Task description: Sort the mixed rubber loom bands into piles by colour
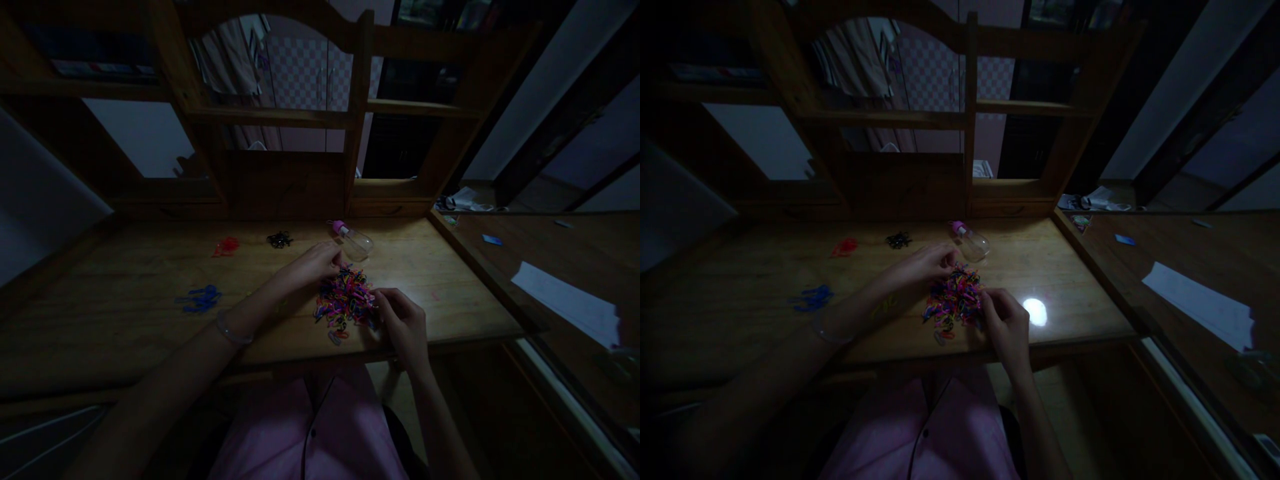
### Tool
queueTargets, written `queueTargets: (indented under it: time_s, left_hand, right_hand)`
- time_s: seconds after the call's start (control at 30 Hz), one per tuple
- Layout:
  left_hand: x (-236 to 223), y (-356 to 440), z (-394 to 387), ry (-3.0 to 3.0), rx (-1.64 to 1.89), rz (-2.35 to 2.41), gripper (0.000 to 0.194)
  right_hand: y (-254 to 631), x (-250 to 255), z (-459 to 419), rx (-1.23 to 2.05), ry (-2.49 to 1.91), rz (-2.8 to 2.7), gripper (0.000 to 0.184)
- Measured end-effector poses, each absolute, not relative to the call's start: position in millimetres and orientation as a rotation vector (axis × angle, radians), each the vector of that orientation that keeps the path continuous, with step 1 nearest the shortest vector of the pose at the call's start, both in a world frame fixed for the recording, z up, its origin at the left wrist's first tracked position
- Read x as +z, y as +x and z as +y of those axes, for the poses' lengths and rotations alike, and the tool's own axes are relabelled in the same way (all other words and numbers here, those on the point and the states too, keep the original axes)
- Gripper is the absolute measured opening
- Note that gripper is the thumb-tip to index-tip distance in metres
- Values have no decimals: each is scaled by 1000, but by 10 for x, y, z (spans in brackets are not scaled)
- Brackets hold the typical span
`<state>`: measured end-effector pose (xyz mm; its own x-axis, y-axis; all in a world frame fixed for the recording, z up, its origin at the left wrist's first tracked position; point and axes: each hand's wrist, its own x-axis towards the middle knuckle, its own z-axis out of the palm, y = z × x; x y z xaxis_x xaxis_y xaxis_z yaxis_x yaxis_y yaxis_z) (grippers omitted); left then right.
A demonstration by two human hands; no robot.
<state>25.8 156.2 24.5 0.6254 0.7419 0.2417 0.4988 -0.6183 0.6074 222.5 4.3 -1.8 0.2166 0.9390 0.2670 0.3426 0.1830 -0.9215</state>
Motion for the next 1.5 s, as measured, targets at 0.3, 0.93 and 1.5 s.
queueTargets:
  time_s: [0.3,0.93,1.5]
  left_hand:
    - [528,339,1267,2389,476,777,10]
    - [425,436,1308,2272,553,673,8]
    - [335,13,1397,1698,572,784,22]
  right_hand:
    - [2227,-67,57,669,-1365,-1332,24]
    - [2233,-34,45,671,-1372,-1342,22]
    - [2248,-71,53,689,-1383,-1331,24]
